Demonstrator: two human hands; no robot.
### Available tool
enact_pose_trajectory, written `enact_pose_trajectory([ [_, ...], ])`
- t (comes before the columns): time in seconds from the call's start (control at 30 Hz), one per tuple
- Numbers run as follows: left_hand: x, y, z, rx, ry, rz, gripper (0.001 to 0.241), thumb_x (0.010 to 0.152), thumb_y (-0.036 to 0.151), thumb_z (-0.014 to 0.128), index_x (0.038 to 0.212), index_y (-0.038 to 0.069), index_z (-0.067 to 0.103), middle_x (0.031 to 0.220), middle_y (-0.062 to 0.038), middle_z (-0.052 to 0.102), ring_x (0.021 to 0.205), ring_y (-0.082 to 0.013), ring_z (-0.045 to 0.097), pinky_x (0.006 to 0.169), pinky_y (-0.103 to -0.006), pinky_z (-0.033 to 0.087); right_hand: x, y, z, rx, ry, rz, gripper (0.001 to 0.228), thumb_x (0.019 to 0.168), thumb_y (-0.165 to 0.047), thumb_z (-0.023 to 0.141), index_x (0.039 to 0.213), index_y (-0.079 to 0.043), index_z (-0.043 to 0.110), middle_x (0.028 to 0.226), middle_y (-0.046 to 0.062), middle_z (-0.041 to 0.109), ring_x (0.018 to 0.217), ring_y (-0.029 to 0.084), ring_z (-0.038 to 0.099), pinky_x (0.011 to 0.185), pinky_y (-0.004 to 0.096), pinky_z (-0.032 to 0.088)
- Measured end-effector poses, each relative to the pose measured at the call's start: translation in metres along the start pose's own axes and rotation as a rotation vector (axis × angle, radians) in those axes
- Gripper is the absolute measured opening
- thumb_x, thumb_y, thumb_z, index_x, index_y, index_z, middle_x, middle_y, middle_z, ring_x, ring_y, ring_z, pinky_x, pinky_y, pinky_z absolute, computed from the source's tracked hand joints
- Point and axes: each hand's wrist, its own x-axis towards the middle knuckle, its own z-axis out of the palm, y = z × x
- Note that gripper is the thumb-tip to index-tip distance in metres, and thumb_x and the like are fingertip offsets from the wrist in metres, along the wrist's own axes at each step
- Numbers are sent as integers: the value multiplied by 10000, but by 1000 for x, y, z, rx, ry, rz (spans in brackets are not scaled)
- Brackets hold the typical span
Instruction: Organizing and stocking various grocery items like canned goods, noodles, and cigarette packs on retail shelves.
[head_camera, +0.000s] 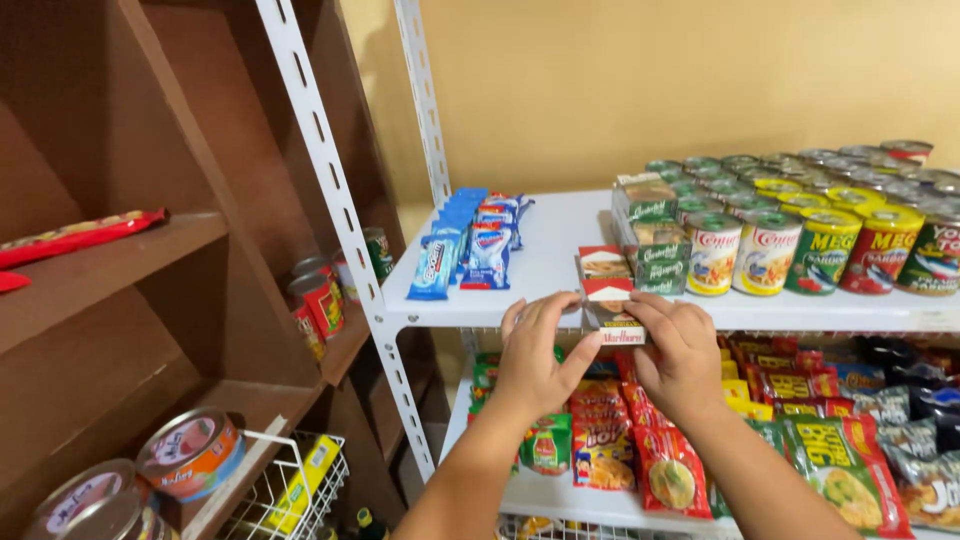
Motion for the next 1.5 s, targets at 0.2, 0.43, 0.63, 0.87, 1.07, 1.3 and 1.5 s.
enact_pose_trajectory([
  [0.2, 6, 0, 4, 9, 69, 5, 470, 942, 388, 673, 1297, 88, 596, 1142, -71, 717, 1138, -253, 657, 1101, -482, 320, -4, 2, 7, -11, -80, 145, 612, 725, -1, 726, 1318, -34, 576, 1175, 105, 672, 880, 272, 605, 1006, 479, 443],
  [0.43, 17, 3, 3, 52, 57, -23, 419, 921, 309, 690, 1301, 137, 644, 1037, -37, 712, 1038, -222, 655, 1001, -445, 340, -10, 10, 12, 68, 19, 91, 397, 863, -82, 730, 1214, -17, 554, 1329, 191, 633, 1121, 369, 623, 962, 443, 489],
  [0.63, 28, -3, 8, 132, 91, 6, 297, 901, 284, 714, 1176, 177, 740, 923, -23, 658, 957, -226, 636, 883, -418, 357, -5, 8, 12, -17, 12, 109, 353, 841, -61, 746, 1173, -51, 629, 1213, 157, 679, 1059, 351, 652, 910, 431, 511],
  [0.87, 40, -11, 13, 188, 54, -14, 255, 917, 310, 703, 1128, 182, 765, 863, -32, 626, 911, -245, 617, 813, -435, 381, -12, 10, 19, 37, 106, 96, 308, 870, -43, 701, 1163, -53, 607, 1240, 130, 639, 1118, 318, 619, 963, 413, 486],
  [1.07, 47, -15, 15, 236, 6, -13, 262, 925, 327, 679, 1127, 186, 768, 861, -54, 622, 910, -281, 611, 789, -465, 420, -14, 15, 23, -214, 126, 77, 268, 795, -86, 745, 1048, -121, 663, 1159, 56, 643, 1079, 258, 603, 930, 413, 357],
  [1.3, 52, -17, 18, 298, -28, -42, 280, 934, 338, 654, 1144, 193, 768, 865, -72, 634, 918, -304, 621, 765, -469, 437, -14, 18, 23, -206, 139, 49, 357, 819, -86, 753, 1168, -110, 684, 1147, 33, 646, 1055, 226, 600, 904, 392, 341],
  [1.5, 56, -17, 20, 332, -42, -61, 292, 931, 330, 641, 1155, 196, 772, 878, -75, 646, 901, -311, 621, 748, -475, 440, -20, 22, 31, -265, 117, 76, 399, 836, -153, 736, 1235, -172, 728, 1096, 14, 611, 1010, 197, 568, 921, 406, 328],
])
